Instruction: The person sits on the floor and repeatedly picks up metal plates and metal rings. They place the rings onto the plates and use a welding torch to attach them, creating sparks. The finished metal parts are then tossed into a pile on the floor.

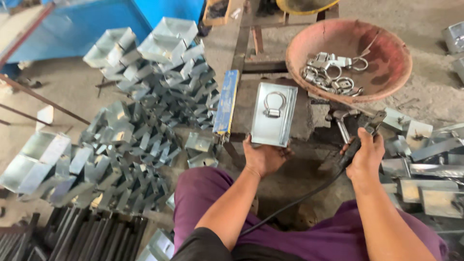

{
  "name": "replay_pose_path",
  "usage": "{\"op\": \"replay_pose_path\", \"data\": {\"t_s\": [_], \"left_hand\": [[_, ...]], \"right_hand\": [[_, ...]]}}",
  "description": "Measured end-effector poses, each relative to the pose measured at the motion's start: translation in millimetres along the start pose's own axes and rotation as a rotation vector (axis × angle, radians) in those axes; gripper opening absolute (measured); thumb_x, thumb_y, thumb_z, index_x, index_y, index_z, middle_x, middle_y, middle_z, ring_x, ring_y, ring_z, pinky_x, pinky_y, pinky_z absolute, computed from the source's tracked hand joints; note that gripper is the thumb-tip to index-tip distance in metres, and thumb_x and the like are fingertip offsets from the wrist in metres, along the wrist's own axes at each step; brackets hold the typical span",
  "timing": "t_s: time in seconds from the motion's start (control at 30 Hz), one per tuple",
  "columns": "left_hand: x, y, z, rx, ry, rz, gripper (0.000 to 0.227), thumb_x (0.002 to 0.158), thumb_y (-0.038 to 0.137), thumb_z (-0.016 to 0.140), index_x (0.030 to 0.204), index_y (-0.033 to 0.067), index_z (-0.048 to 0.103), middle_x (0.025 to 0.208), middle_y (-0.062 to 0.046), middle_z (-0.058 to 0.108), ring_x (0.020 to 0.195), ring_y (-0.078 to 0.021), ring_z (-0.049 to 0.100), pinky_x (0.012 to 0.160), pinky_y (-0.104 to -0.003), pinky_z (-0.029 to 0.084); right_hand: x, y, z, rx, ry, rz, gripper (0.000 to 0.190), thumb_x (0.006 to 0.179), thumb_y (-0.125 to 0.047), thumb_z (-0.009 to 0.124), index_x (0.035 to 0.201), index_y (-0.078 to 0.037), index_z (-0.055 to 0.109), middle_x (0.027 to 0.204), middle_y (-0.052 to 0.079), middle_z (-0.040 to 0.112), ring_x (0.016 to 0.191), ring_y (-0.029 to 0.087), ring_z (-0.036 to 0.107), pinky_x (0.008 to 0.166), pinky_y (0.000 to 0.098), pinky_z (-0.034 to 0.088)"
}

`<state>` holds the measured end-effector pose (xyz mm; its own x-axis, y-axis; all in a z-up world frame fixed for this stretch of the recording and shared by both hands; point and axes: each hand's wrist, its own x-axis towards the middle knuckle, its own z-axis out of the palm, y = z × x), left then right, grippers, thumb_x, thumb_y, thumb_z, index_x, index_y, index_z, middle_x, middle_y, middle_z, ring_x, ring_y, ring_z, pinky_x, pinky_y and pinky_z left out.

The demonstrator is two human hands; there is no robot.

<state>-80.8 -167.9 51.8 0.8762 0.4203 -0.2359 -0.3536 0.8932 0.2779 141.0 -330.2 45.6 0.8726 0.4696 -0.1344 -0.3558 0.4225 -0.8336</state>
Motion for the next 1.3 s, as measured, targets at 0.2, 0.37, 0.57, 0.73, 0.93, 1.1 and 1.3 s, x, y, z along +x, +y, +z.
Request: {"op": "replay_pose_path", "data": {"t_s": [0.2,0.37,0.57,0.73,0.93,1.1,1.3], "left_hand": [[26.6,15.7,-33.3,0.220,0.050,0.054,0.090,0.084,0.071,0.034,0.144,0.0063,0.050,0.138,-0.019,0.056,0.126,-0.0362,0.052,0.112,-0.057,0.037],[56.4,88.1,-36.9,2.015,0.457,0.527,0.115,0.070,0.053,0.090,0.154,0.0026,0.028,0.157,-0.027,0.033,0.146,-0.0424,0.035,0.121,-0.047,0.032],[68.0,157.7,-12.8,2.570,0.032,0.174,0.129,0.057,0.043,0.096,0.160,0.0215,0.020,0.159,-0.020,0.037,0.147,-0.0434,0.033,0.120,-0.050,0.030],[60.2,165.4,11.5,2.585,0.168,-0.034,0.140,0.053,0.052,0.096,0.161,0.0158,0.013,0.161,-0.016,0.034,0.143,-0.0382,0.039,0.116,-0.051,0.032],[56.2,166.7,40.1,2.733,0.304,-0.215,0.118,0.056,0.059,0.093,0.152,0.0161,0.040,0.154,-0.011,0.050,0.143,-0.0320,0.046,0.113,-0.053,0.040],[59.1,160.0,50.9,2.751,0.314,-0.208,0.117,0.053,0.054,0.095,0.150,0.0175,0.041,0.153,-0.007,0.048,0.142,-0.0310,0.044,0.110,-0.058,0.038],[62.8,165.6,40.5,2.669,0.290,-0.154,0.115,0.052,0.048,0.097,0.150,0.0180,0.044,0.148,-0.010,0.054,0.136,-0.0353,0.051,0.110,-0.051,0.044]], "right_hand": [[3.2,9.9,0.5,0.001,-0.017,-0.055,0.028,0.098,-0.021,0.069,0.115,-0.008,0.051,0.081,0.006,0.058,0.054,0.020,0.057,0.047,0.0349,0.048],[14.6,14.3,-8.6,-0.012,-0.060,-0.026,0.029,0.098,-0.020,0.071,0.111,-0.008,0.048,0.077,0.007,0.057,0.055,0.020,0.058,0.049,0.0341,0.049],[1.5,14.9,-1.0,-0.484,-0.181,-0.242,0.032,0.091,-0.013,0.083,0.111,0.000,0.061,0.092,0.008,0.065,0.079,0.016,0.061,0.070,0.0306,0.050],[-18.6,12.8,18.3,-0.720,-0.227,-0.389,0.052,0.082,-0.017,0.085,0.125,0.002,0.062,0.106,0.010,0.072,0.092,0.017,0.067,0.083,0.0317,0.053],[-21.7,13.5,35.2,-0.782,-0.217,-0.416,0.057,0.080,-0.018,0.087,0.127,0.004,0.064,0.107,0.011,0.073,0.094,0.017,0.067,0.086,0.0321,0.054],[-20.8,19.4,40.4,-0.643,-0.235,-0.364,0.053,0.082,-0.018,0.086,0.126,0.003,0.064,0.108,0.009,0.073,0.095,0.016,0.067,0.086,0.0304,0.054],[-22.2,22.1,40.9,-0.632,-0.258,-0.327,0.042,0.085,-0.012,0.082,0.121,0.003,0.066,0.099,0.004,0.070,0.087,0.011,0.064,0.081,0.0275,0.053]]}}
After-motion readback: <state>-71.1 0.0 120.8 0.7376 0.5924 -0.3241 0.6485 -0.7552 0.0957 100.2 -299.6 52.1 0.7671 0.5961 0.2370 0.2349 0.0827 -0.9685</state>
